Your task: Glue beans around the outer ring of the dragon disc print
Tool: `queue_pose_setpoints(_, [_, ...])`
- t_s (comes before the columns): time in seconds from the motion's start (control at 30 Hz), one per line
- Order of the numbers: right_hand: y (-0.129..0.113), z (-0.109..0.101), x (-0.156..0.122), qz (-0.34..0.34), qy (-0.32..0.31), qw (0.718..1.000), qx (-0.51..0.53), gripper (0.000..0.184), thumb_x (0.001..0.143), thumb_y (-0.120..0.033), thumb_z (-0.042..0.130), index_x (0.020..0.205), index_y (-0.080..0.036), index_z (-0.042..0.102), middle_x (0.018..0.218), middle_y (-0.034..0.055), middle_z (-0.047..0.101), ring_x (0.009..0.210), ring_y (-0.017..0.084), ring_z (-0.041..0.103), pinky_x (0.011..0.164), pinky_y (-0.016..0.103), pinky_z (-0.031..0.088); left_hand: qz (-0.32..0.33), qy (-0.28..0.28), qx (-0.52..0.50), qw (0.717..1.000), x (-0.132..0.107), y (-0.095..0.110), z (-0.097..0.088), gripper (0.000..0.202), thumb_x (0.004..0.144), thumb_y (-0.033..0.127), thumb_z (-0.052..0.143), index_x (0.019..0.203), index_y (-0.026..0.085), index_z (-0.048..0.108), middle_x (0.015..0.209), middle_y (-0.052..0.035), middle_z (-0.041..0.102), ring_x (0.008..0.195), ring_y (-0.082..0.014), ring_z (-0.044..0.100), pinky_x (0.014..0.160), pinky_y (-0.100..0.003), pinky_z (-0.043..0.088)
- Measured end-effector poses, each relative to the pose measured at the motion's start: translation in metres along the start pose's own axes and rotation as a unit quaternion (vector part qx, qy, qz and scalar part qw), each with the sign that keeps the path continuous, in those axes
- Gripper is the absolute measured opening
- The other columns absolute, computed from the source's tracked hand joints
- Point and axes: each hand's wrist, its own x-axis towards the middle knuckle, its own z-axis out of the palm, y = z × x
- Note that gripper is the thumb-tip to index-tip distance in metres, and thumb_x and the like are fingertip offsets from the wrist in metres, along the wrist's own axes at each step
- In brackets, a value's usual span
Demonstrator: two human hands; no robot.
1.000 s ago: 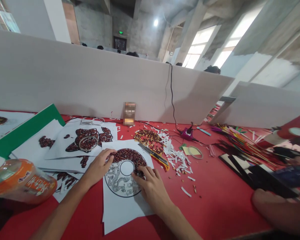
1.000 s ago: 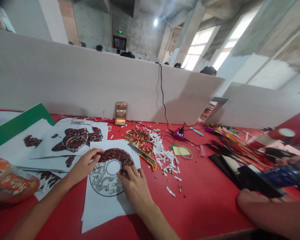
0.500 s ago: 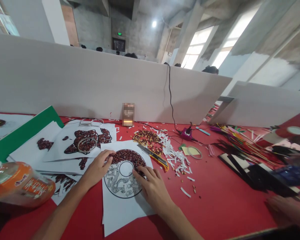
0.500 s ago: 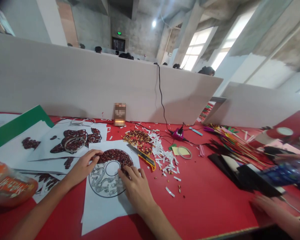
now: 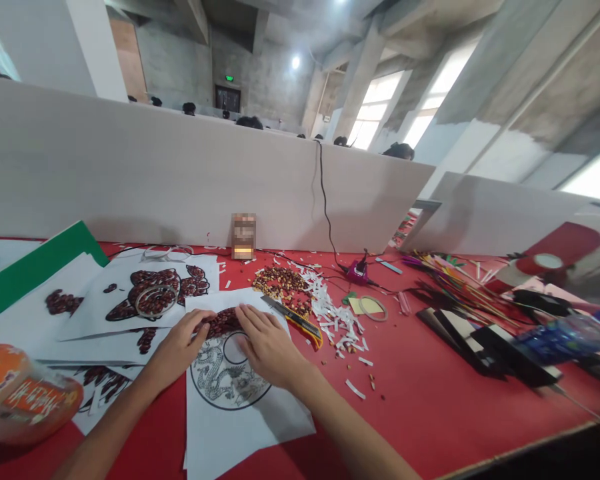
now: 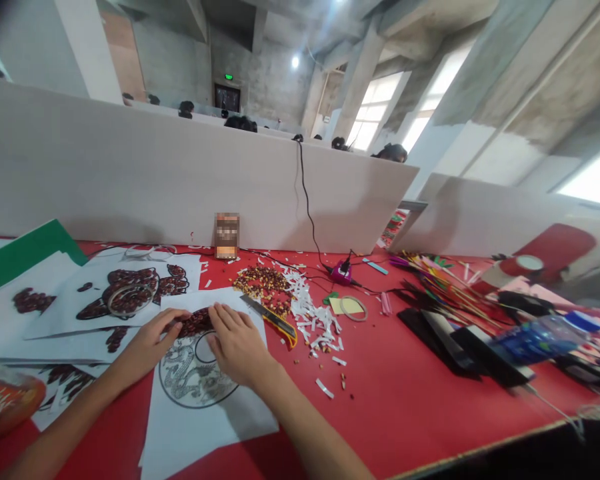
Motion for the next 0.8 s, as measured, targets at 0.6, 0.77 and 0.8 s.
queue_pose_setpoints(0.6, [0.069,0.007,0.044,0.12,0.092,0.972,0.177,0.045,0.109,-0.034,0.023,0.137,-0.024,0.057,0.132,0.0047,0.067,0.119,0.016,0.062,0.101,0.032,0.048,-0.078,0.031,0.002,0.996,-0.003,-0.004,0.001,0.038,0.099,0.046,0.042,0.124,0.024,0.059,0.124,-0.0078,0.067,0.113,-0.024,0.065,0.101,-0.041,0.051])
queue_pose_setpoints(0.77, [0.143,-0.03,0.046,0.193,0.058,0.974,0.106,0.031,0.096,-0.015,0.044,0.108,-0.019,0.072,0.102,0.008,0.075,0.093,0.02,0.067,0.086,0.031,0.049,-0.07,0.03,0.011,0.997,-0.002,-0.004,0.002,0.037,0.099,0.045,0.042,0.124,0.024,0.06,0.124,-0.0078,0.067,0.11,-0.0231,0.067,0.096,-0.038,0.054])
queue_pose_setpoints(0.8, [0.15,-0.032,0.046,0.188,0.036,0.977,0.096,0.027,0.093,-0.014,0.05,0.103,-0.02,0.074,0.098,0.0067,0.075,0.09,0.02,0.067,0.084,0.03,0.049,-0.068,0.032,0.015,0.997,-0.002,-0.003,0.002,0.037,0.099,0.044,0.042,0.124,0.024,0.06,0.123,-0.0079,0.068,0.11,-0.0231,0.067,0.095,-0.038,0.055])
